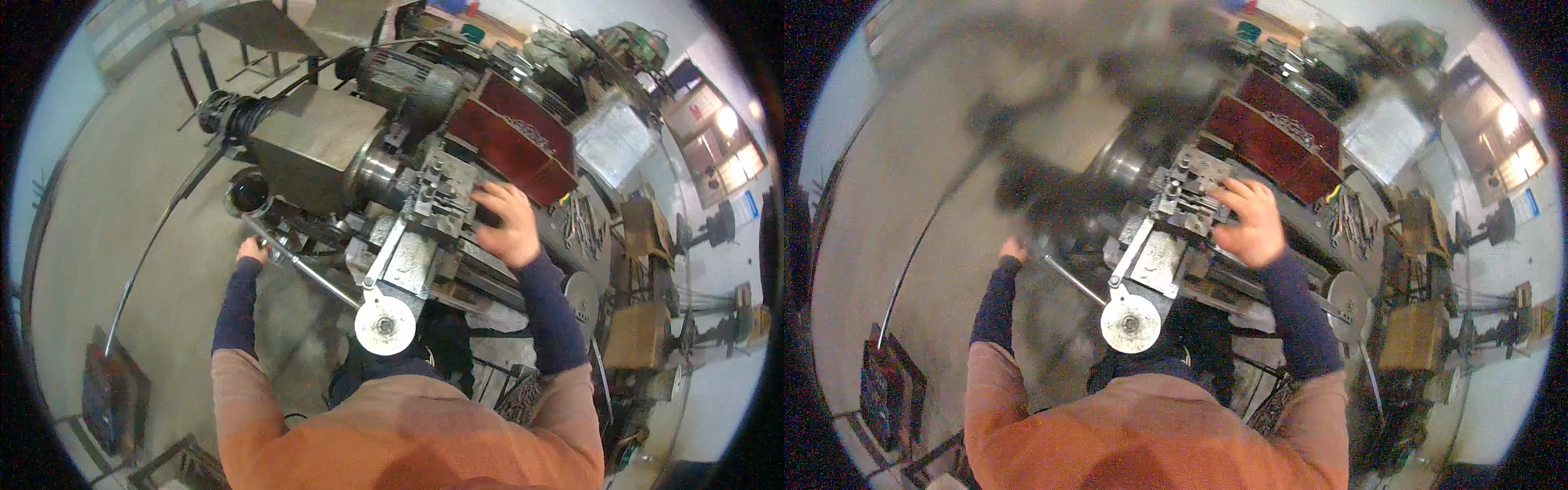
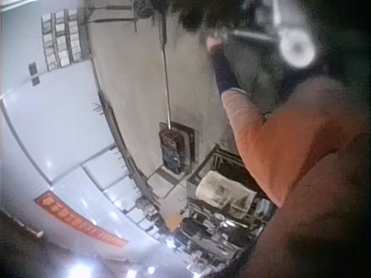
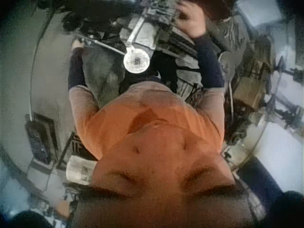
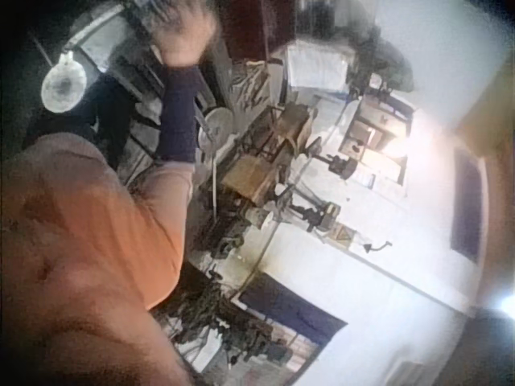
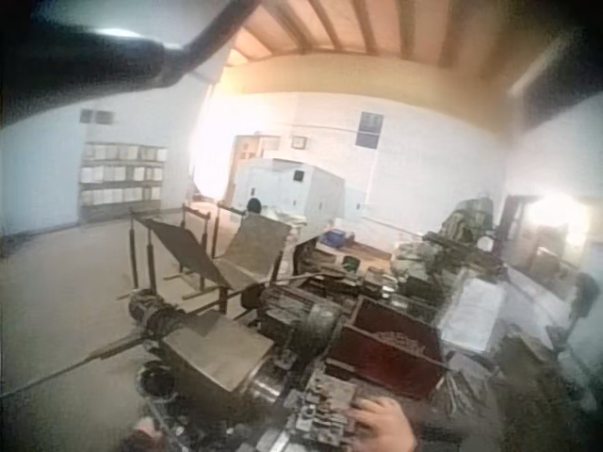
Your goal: The person operates a metal turning machine, repeatedly inserting small metal pieces into the chuck, adjusting controls, and removing finished pieces. The person places the finished pieces into a nearby container.
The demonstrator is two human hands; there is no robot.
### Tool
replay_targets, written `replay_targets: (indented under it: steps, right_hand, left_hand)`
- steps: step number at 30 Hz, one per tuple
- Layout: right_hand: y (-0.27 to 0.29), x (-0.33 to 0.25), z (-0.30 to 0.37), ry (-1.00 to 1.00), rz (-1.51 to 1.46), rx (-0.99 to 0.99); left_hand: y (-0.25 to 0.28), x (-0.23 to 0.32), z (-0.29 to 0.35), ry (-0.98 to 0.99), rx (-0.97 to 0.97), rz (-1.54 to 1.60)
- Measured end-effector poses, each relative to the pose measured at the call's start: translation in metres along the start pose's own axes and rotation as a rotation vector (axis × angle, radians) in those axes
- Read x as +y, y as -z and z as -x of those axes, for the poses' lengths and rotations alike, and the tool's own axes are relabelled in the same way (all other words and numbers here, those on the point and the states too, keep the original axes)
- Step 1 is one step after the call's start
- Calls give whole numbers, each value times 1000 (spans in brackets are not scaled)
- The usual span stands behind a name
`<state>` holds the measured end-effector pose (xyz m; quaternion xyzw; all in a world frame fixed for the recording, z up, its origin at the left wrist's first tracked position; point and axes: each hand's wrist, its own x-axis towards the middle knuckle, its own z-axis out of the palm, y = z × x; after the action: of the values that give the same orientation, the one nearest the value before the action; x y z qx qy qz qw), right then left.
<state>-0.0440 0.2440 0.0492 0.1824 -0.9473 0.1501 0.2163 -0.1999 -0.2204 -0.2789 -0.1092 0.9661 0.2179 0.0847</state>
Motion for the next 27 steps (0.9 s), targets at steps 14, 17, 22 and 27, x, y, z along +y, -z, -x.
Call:
replay_targets:
  steps: [14, 17, 22, 27]
  right_hand:
    - [118, 190, 414, -1101, 264, -107]
    - [143, 243, 556, -1371, 542, -416]
    - [141, 236, 604, -1740, 689, -648]
    - [126, 183, 556, -1832, 707, -483]
  left_hand:
    - [64, 1, 26, -198, 161, -195]
    - [61, -13, 14, -362, 211, 384]
    - [35, 39, 19, -9, 334, 942]
    - [-17, 55, -15, 5, 376, 1039]
